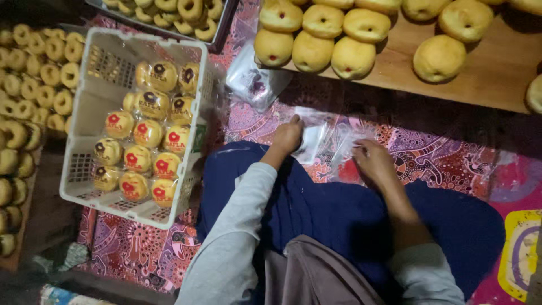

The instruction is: The person sits on a patterned mat and repeatedly picks up round buns from a wooden tray, places them into clear plastic bags, and sets the packaged buns into a white plastic basket. The process is repeated continuously throughout the clip.

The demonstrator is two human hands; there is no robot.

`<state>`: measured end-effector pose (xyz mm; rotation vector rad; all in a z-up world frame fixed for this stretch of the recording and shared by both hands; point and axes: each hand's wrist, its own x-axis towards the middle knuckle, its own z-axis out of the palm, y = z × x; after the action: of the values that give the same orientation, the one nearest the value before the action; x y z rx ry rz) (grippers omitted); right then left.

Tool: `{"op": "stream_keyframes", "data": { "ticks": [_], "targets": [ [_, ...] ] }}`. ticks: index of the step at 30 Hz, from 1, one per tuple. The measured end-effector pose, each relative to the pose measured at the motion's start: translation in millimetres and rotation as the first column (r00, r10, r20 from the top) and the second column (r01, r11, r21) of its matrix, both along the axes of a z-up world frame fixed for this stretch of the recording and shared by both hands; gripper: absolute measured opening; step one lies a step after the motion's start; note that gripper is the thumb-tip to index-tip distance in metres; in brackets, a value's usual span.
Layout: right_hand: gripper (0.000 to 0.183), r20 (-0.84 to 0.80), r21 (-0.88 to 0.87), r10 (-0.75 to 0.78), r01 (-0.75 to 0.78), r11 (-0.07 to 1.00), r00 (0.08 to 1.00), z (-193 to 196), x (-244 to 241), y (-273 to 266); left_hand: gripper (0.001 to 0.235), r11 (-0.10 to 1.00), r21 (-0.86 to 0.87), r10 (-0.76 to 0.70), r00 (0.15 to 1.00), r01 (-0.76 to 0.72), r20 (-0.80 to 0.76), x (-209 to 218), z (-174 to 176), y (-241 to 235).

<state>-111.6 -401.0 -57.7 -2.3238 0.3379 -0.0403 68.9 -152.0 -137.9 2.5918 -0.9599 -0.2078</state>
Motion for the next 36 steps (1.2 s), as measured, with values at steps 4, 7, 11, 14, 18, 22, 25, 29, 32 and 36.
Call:
{"op": "stream_keyframes", "data": {
  "ticks": [4, 7, 11, 14, 18, 22, 25, 29, 32, 36],
  "targets": [
    [0.035, -0.036, 0.061, 0.009, -0.007, 0.998, 0.999, 11, 13, 21, 0.021, 0.986, -0.166, 0.009, 0.992, 0.013, 0.127, -5, -11, -2],
    [0.036, -0.009, 0.061, 0.04, -0.04, 0.997, 0.999, 9, 2, 29, 0.008, 0.998, -0.062, 0.017, 0.987, -0.007, 0.159, -6, -16, 0],
    [0.049, 0.277, -0.059, 0.007, 0.01, 0.998, 0.961, 1, 14, 29, 0.005, 1.0, 0.007, 0.028, 1.0, -0.028, 0.003, -24, 11, -4],
    [0.059, 0.191, -0.004, -0.031, 0.032, 0.999, 0.981, -9, 36, 34, 0.01, 0.986, -0.121, -0.104, 0.987, 0.119, 0.122, -66, 51, -6],
    [0.026, 0.088, 0.024, 0.224, -0.227, 0.974, 0.971, 15, 63, 62, 0.074, 0.838, -0.492, 0.249, 0.968, -0.237, -0.042, -104, 123, -6],
    [0.019, 0.342, 0.033, 0.222, -0.248, 0.968, 0.913, 77, 42, 98, 0.054, 0.597, -0.74, 0.438, 0.899, -0.309, -0.022, -94, 157, 7],
    [0.029, 0.627, -0.149, 0.206, -0.144, 0.978, 0.751, 122, 19, 112, 0.039, 0.52, -0.735, 0.465, 0.866, -0.435, -0.183, -83, 165, 14],
    [0.025, 0.442, -0.016, 0.104, -0.108, 0.994, 0.891, 135, 1, 120, 0.021, 0.508, -0.812, 0.369, 0.925, -0.286, -0.095, -111, 166, -1],
    [0.044, 0.502, -0.171, 0.175, -0.102, 0.98, 0.847, 130, 8, 115, 0.034, 0.58, -0.804, 0.041, 0.981, 0.13, 0.188, -151, 184, -6],
    [0.024, 0.42, -0.043, 0.253, -0.259, 0.965, 0.872, 127, 10, 107, 0.067, -0.006, -0.825, -0.074, 0.823, -0.566, -0.564, -140, 208, -13]
  ]
}}
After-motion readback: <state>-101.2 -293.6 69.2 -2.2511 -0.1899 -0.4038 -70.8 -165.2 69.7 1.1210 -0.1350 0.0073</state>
